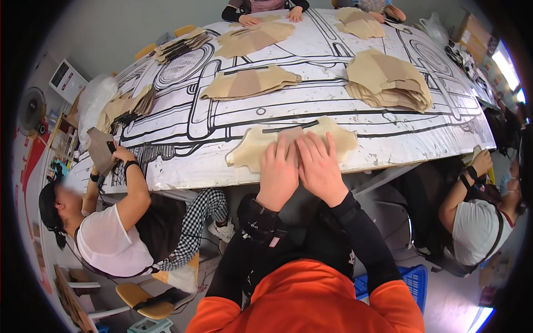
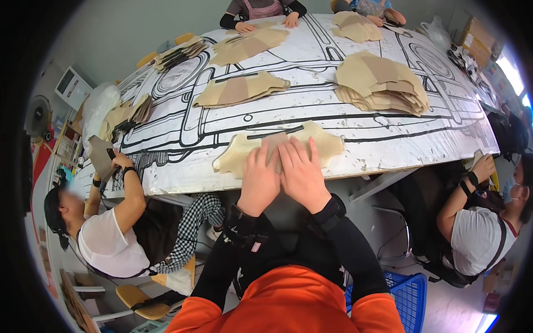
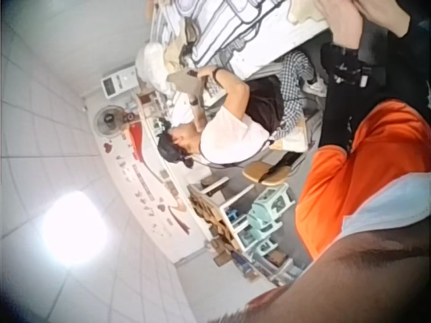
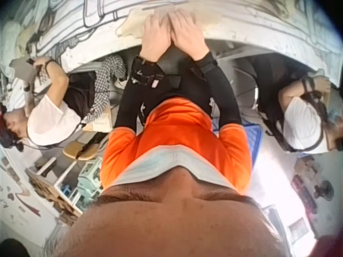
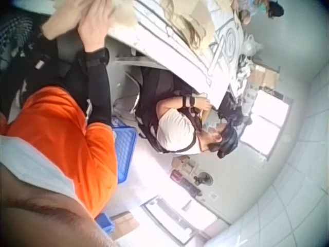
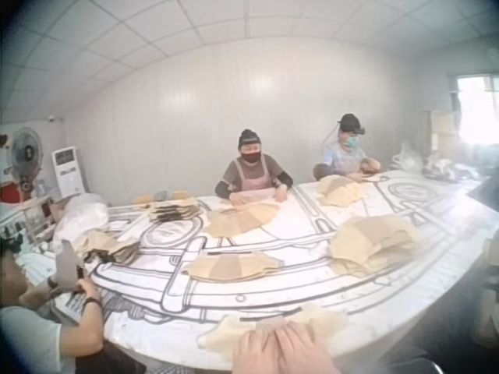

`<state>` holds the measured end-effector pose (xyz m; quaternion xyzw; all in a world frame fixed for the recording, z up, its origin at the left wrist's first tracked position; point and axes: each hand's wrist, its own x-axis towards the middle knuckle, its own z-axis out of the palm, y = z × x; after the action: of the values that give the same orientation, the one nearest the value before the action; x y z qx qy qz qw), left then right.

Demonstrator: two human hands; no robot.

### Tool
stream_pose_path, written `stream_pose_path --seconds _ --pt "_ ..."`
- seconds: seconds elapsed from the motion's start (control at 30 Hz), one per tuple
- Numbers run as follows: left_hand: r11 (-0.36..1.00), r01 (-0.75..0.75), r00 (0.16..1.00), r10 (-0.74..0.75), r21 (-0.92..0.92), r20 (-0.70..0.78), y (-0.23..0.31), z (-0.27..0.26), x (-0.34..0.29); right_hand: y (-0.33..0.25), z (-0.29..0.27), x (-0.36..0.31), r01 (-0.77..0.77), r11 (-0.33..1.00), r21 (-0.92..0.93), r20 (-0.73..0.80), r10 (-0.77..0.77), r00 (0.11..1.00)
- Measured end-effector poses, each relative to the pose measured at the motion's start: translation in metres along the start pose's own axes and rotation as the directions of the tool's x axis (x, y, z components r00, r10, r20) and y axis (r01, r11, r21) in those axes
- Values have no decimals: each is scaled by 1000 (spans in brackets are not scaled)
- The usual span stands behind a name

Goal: Organizing and stacking beige shoe upper components on a manufacturing table.

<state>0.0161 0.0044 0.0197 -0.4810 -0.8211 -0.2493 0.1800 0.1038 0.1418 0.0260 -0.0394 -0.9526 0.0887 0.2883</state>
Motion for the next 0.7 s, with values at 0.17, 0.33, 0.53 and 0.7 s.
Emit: stream_pose_path --seconds 0.17,0.33,0.53,0.7 --pt "990 139 982 -136 -13 134 1 -10 0 1 -7 1 12 999 -30 -44 -13 999" --pt "995 71 997 -72 74 5 2 -7 0 4 1 -4 -1 1000 25 -3 1 1000" --pt "998 56 998 -56 18 26 -2 -2 -1 2 -7 0 -41 996 75 51 38 998" --pt "999 51 997 -50 -3 65 -3 -5 2 5 -5 1 58 997 41 36 -60 998"
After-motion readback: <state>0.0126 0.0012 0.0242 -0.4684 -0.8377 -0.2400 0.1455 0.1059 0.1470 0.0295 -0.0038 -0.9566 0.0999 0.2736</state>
